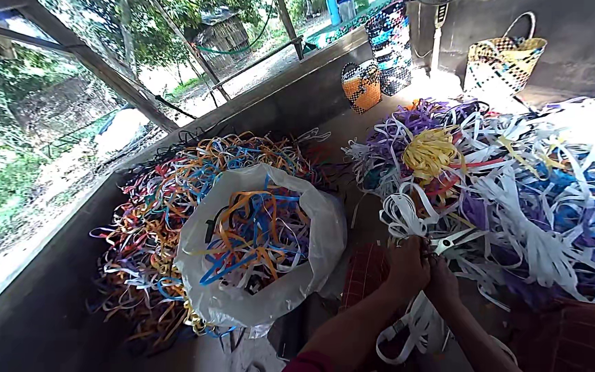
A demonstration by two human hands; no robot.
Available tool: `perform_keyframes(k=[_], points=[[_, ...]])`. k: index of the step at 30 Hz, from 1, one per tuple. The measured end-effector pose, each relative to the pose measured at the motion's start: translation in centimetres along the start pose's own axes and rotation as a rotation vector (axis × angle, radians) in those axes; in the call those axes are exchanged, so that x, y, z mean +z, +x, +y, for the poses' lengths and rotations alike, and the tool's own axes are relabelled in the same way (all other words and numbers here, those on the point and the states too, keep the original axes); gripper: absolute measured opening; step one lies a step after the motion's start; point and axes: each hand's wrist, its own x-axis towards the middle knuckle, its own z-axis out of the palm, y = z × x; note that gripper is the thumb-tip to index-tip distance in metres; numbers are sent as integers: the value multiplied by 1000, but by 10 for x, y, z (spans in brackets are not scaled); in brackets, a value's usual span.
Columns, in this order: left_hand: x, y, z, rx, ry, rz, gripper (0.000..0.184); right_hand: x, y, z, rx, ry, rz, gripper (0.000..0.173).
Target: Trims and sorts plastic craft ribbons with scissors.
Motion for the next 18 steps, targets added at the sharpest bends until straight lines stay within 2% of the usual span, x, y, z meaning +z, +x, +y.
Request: perform_keyframes(k=[2,6,9,11,14,18], points=[[0,3,-1,-28,-15,-25,41,-5,5,1,-13,63,-40,39],[-11,9,-13,44,-39,-148,44,-21,7,16,-51,660,-170,28],[-19,11,-20,169,-39,-187,39,-28,-4,25,-38,1078,-269,38],[-21,13,-23,240,-17,-172,35,-27,-7,25,-4,1207,-266,38],[-16,14,-24,231,54,-185,37,-16,-4,28,-15,1105,-187,28],[-14,10,-22,151,33,-196,40,-14,-3,32,-161,595,-98,38]])
